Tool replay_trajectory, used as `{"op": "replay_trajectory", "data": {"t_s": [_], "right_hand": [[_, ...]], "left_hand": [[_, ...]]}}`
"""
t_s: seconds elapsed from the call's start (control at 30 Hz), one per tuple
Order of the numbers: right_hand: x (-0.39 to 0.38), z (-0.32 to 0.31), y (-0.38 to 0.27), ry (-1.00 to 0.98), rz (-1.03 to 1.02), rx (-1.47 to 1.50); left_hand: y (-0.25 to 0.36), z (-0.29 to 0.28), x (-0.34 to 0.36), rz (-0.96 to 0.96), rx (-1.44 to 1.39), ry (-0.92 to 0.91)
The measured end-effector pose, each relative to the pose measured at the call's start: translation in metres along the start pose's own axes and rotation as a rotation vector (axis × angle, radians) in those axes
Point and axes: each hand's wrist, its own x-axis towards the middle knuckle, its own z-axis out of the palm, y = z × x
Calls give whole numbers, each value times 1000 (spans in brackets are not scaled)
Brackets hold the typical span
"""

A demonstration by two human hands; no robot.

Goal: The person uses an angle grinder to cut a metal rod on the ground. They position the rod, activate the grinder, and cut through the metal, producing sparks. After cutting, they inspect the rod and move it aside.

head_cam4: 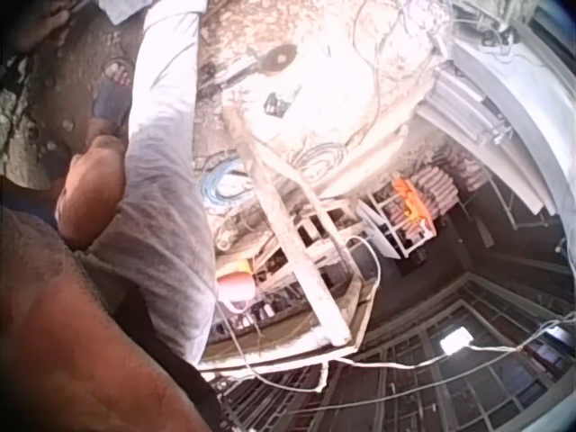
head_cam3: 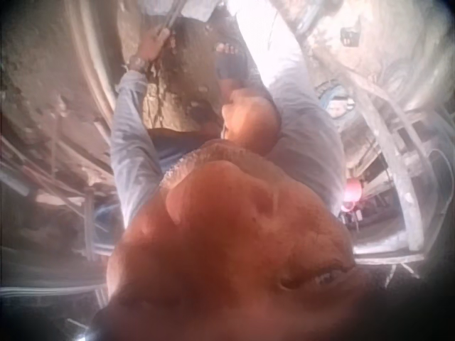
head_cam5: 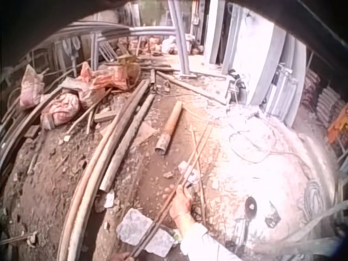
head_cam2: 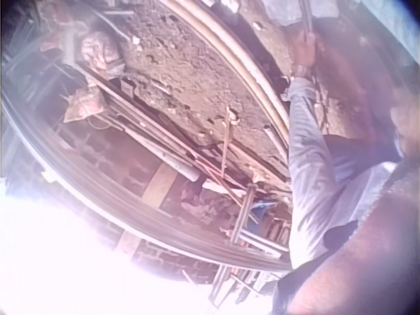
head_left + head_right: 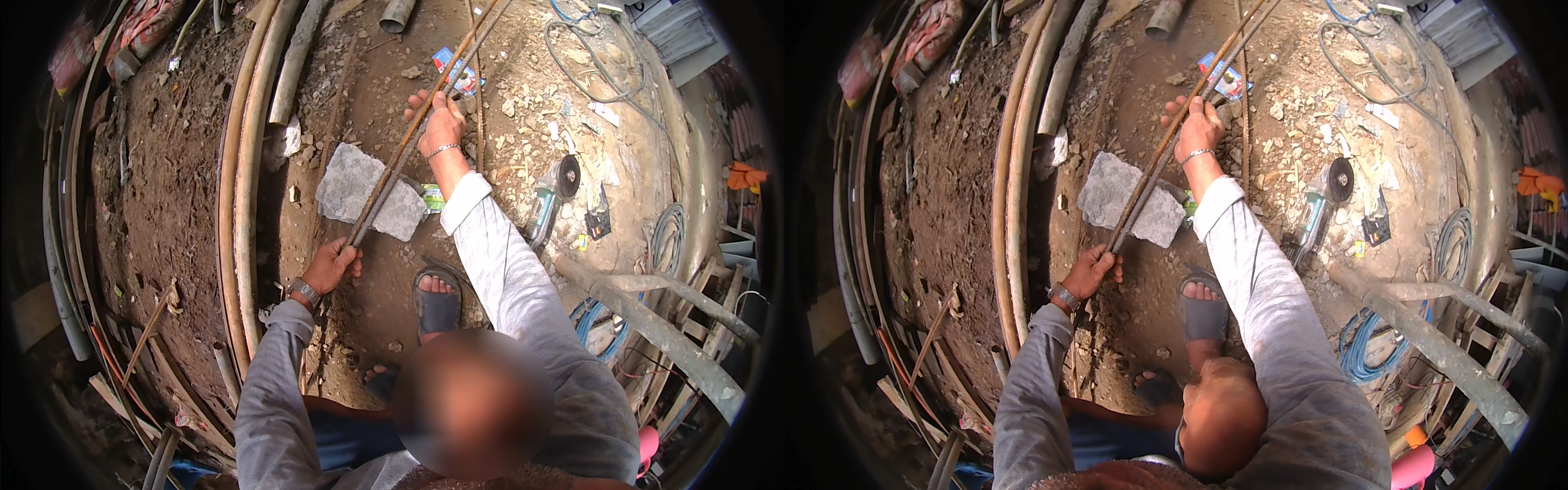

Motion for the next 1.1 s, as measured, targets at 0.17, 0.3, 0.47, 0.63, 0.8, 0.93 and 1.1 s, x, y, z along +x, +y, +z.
{"op": "replay_trajectory", "data": {"t_s": [0.17,0.3,0.47,0.63,0.8,0.93,1.1], "right_hand": [[13,4,-10,-43,43,7],[15,0,-11,3,38,34],[13,6,-8,-8,29,29],[7,9,-8,20,-15,10],[3,12,-9,21,-31,-1],[0,13,-8,21,-17,-15],[-3,12,-7,10,-20,-34]], "left_hand": [[-18,-14,-22,275,400,219],[-3,-16,-61,170,425,166],[-48,-27,-79,-129,266,50],[-43,-3,-76,29,470,270],[-62,-12,-73,-37,445,264],[-51,-9,-76,-42,516,261],[-47,-9,-76,-33,495,241]]}}
